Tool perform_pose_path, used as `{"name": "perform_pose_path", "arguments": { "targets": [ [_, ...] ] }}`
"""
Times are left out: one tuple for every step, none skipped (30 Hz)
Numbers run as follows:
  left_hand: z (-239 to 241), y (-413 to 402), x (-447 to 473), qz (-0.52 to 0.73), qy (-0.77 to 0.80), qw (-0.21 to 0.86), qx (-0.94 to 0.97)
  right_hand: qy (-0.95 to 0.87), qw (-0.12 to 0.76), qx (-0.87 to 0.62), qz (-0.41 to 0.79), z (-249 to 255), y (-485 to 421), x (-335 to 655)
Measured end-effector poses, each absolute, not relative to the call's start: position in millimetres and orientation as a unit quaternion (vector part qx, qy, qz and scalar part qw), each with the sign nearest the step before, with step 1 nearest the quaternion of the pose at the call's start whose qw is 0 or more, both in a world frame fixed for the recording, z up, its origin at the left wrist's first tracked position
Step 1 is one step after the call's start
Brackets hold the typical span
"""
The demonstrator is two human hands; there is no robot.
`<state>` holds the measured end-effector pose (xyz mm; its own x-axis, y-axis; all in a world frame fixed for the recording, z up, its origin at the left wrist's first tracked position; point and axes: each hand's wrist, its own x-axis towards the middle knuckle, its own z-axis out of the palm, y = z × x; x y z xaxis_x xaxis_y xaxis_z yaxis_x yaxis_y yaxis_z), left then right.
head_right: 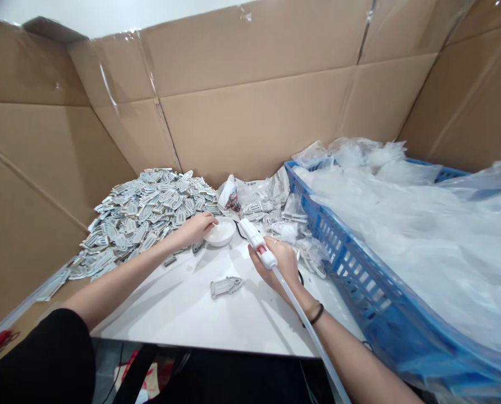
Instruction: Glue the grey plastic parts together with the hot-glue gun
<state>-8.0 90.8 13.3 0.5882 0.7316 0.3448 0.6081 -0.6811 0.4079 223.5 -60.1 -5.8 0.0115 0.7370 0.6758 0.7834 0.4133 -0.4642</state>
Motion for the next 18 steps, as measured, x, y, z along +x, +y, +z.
{"name": "perform_pose_path", "arguments": {
  "targets": [
    [13,91,-9,0.247,0.38,0.124,0.883,-0.702,0.462,-0.541,-0.025,-6,-60,224],
    [12,91,-9,0.246,0.381,0.123,0.883,-0.702,0.463,-0.541,-0.024,-7,-60,224],
    [13,89,-8,0.247,0.383,0.119,0.882,-0.703,0.463,-0.54,-0.022,-7,-60,224],
    [13,85,-7,0.252,0.385,0.115,0.88,-0.704,0.461,-0.54,-0.02,-8,-60,224],
    [13,78,-5,0.26,0.388,0.105,0.878,-0.704,0.459,-0.542,-0.016,-8,-59,224],
    [14,68,-3,0.265,0.392,0.088,0.877,-0.702,0.456,-0.546,-0.011,-9,-59,224],
    [13,56,0,0.262,0.392,0.07,0.879,-0.7,0.453,-0.552,-0.005,-9,-59,224],
    [12,42,4,0.245,0.388,0.044,0.888,-0.697,0.45,-0.558,-0.003,-9,-58,224],
    [11,27,7,0.207,0.377,0.024,0.903,-0.695,0.448,-0.563,-0.003,-9,-58,223],
    [9,13,10,0.153,0.354,0.017,0.922,-0.694,0.446,-0.566,-0.004,-9,-58,223],
    [7,-1,12,0.102,0.335,0.013,0.937,-0.694,0.443,-0.568,-0.005,-9,-57,223],
    [5,-13,14,0.056,0.325,0.013,0.944,-0.695,0.44,-0.568,-0.005,-10,-57,223],
    [3,-21,15,0.025,0.318,0.02,0.948,-0.697,0.438,-0.567,-0.003,-10,-57,223],
    [1,-27,15,0.008,0.316,0.031,0.948,-0.698,0.437,-0.567,0.0,-10,-57,223],
    [0,-30,14,0.003,0.315,0.051,0.948,-0.698,0.438,-0.567,0.005,-11,-56,224],
    [-1,-31,12,0.007,0.316,0.082,0.945,-0.696,0.44,-0.568,0.008,-12,-56,224],
    [-3,-29,10,0.016,0.318,0.12,0.94,-0.693,0.442,-0.57,0.009,-13,-55,224],
    [-6,-27,9,0.03,0.325,0.162,0.931,-0.688,0.445,-0.572,0.008,-13,-55,224]
  ]
}}
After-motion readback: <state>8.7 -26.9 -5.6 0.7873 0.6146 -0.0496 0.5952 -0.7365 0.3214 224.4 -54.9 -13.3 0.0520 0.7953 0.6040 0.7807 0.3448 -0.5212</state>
